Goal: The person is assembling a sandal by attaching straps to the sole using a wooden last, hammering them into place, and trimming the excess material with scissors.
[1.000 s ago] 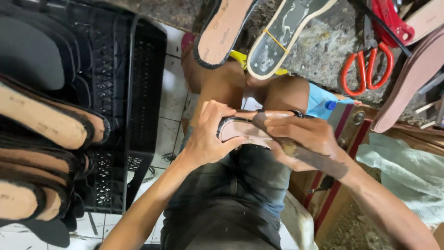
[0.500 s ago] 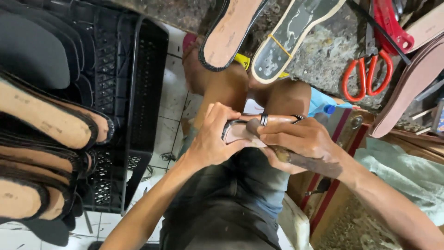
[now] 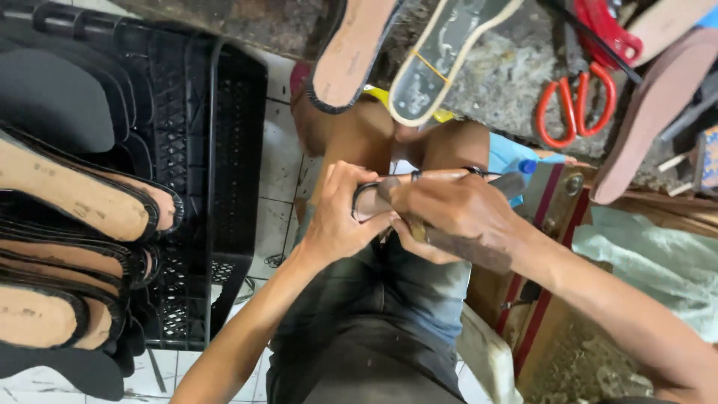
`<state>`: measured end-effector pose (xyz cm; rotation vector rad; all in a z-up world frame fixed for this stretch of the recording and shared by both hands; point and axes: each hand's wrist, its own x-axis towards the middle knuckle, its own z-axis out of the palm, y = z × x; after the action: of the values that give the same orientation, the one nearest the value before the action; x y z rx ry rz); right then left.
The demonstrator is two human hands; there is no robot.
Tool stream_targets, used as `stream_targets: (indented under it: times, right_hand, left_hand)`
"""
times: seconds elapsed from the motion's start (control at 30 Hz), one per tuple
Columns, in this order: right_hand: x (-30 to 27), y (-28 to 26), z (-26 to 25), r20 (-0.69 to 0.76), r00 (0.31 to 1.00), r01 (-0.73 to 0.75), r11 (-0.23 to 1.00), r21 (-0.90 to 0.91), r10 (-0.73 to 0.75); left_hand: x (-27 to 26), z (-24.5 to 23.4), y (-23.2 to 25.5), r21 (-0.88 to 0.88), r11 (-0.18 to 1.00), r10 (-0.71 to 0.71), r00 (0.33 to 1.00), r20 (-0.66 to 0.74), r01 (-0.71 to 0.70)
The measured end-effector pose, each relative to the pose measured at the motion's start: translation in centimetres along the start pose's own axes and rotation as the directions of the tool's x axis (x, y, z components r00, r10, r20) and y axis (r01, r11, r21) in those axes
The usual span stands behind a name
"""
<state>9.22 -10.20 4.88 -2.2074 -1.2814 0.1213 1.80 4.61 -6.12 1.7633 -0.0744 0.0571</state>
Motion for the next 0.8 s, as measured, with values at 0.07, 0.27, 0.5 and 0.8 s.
stream_targets:
  times: [0.07, 0.27, 0.5, 0.8]
  right_hand:
    - [-2.6, -0.6, 0.7, -0.133, 0.968, -0.212, 0.977, 0.021, 0.212]
    - [-8.6, -6.8, -2.6, -0.006, 0.566, -0.775, 0.535, 0.337, 0.824]
    - [-11.5, -11.6, 3.6, -0.267, 0.668, -0.565, 0.706, 0.426, 0.695]
    - [-10.3, -9.7, 8.4, -0.284, 0.749, -0.572, 0.801, 0.177, 0.598]
  left_hand:
    - [-0.3, -0.3, 0.9, 0.11, 0.994, -0.016, 0.999, 0.031, 0.013]
    - [3.7, -0.5, 6.2, 0.57, 0.793, -0.213, 0.778, 0.591, -0.216]
    - [10.0, 2.1, 6.3, 0.582, 0.796, -0.553, 0.191, 0.811, -0.164]
    - [9.1, 1.6, 6.2, 0.581, 0.797, -0.603, 0.267, 0.752, 0.164]
